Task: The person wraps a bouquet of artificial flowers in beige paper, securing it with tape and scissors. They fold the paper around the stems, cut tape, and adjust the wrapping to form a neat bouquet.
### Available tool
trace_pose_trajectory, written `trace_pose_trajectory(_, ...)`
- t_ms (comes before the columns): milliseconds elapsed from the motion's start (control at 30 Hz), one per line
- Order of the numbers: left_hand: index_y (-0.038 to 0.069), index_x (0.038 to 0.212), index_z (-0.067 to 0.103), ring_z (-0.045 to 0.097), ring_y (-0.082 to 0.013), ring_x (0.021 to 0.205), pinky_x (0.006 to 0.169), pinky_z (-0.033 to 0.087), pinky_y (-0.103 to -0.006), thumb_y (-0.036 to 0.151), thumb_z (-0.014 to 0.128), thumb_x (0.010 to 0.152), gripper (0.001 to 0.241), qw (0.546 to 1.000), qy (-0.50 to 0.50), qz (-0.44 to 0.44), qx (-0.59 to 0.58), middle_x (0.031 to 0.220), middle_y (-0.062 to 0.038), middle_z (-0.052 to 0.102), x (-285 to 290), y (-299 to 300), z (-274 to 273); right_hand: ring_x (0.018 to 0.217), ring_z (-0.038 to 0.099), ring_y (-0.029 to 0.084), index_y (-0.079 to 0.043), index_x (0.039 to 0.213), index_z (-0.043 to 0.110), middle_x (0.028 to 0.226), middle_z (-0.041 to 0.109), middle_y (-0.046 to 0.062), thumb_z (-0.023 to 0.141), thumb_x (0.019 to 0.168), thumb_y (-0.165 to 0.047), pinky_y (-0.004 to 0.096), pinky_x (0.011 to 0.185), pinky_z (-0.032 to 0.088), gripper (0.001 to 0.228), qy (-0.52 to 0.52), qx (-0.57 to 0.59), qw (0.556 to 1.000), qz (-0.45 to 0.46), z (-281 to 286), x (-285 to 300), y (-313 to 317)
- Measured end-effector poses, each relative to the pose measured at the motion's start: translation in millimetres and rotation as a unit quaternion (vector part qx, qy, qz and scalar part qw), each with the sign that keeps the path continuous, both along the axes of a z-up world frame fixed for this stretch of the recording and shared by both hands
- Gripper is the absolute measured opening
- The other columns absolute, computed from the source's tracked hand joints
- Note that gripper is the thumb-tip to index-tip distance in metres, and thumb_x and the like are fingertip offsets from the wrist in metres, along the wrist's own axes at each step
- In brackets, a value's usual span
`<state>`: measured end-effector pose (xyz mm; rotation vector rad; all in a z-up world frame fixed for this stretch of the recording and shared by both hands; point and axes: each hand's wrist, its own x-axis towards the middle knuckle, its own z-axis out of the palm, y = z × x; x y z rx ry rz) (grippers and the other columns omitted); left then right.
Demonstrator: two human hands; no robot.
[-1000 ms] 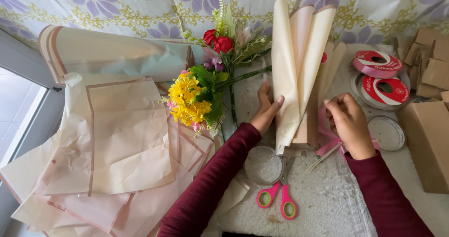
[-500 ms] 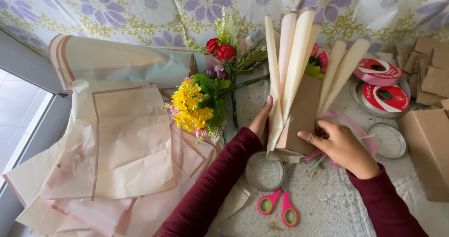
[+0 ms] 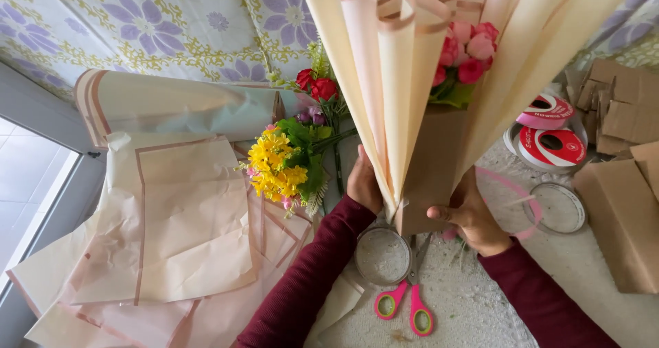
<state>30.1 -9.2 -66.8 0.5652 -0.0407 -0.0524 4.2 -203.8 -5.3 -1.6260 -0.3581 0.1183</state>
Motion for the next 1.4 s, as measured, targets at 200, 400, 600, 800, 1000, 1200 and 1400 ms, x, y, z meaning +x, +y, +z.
trace_pose_trajectory(200,0.004,0.147,0.054,0.067,-0.0294,0.113,0.101,0.054,-0.049,0.07,0.044,0.101,0.081,0.995,-0.069,0.054,0.042,0.13,-0.018,0.066,-3.9,-6.2,0.4,0.118,0.057,0.022,-0.013,0.156,0.035,0.127,0.061,0.009,0.085,0.062,0.008,0.053,0.105,0.043,0.109,0.09,0.156,0.98,0.088,-47.7,10.8,-4.2)
trace_pose_trajectory(400,0.004,0.148,0.052,0.066,-0.0294,0.114,0.102,0.054,-0.0492,0.071,0.042,0.101,0.082,0.994,-0.092,0.055,0.029,0.131,-0.017,0.065,-13.2,-11.0,2.8,0.115,0.059,0.024,-0.007,0.152,0.044,0.121,0.064,0.01,0.084,0.063,0.008,0.054,0.101,0.045,0.099,0.068,0.176,0.976,0.112,-60.2,14.9,-6.6)
trace_pose_trajectory(600,0.004,0.149,0.051,0.066,-0.0294,0.114,0.103,0.054,-0.0494,0.072,0.041,0.101,0.083,0.992,-0.108,0.056,0.015,0.131,-0.017,0.065,-12.9,-12.4,5.6,0.112,0.055,0.019,-0.014,0.157,0.039,0.119,0.06,0.004,0.084,0.063,0.004,0.05,0.101,0.044,0.106,0.054,0.186,0.977,0.089,-56.6,15.6,-11.4)
trace_pose_trajectory(800,0.005,0.15,0.049,0.065,-0.0294,0.115,0.103,0.053,-0.0497,0.072,0.039,0.101,0.084,0.99,-0.124,0.063,-0.001,0.131,-0.016,0.064,-13.6,-8.7,9.0,0.109,0.057,0.019,-0.013,0.157,0.038,0.115,0.06,0.005,0.083,0.062,0.005,0.05,0.098,0.046,0.107,0.049,0.204,0.972,0.11,-41.6,13.1,-11.9)
trace_pose_trajectory(1000,0.005,0.151,0.047,0.065,-0.0294,0.116,0.104,0.053,-0.0499,0.073,0.037,0.101,0.086,0.987,-0.144,0.065,-0.017,0.131,-0.016,0.063,-16.9,-0.6,14.9,0.109,0.059,0.021,-0.009,0.154,0.043,0.116,0.064,0.007,0.084,0.059,0.007,0.052,0.098,0.046,0.105,0.032,0.196,0.973,0.118,-40.5,14.8,-10.3)
trace_pose_trajectory(1200,0.005,0.152,0.045,0.064,-0.0294,0.116,0.105,0.053,-0.0501,0.074,0.036,0.1,0.087,0.984,-0.162,0.068,-0.032,0.131,-0.015,0.063,-6.3,20.8,32.6,0.107,0.065,0.026,-0.001,0.148,0.05,0.113,0.07,0.014,0.085,0.055,0.012,0.055,0.095,0.05,0.1,0.031,0.218,0.967,0.125,-57.7,23.0,-14.6)
trace_pose_trajectory(1400,0.005,0.153,0.043,0.064,-0.0294,0.117,0.105,0.053,-0.0504,0.075,0.034,0.1,0.088,0.978,-0.193,0.068,-0.048,0.131,-0.015,0.062,24.5,48.7,67.9,0.105,0.064,0.026,-0.004,0.14,0.06,0.111,0.074,0.015,0.089,0.057,0.008,0.053,0.093,0.052,0.089,0.028,0.188,0.977,0.098,-64.8,25.5,-17.3)
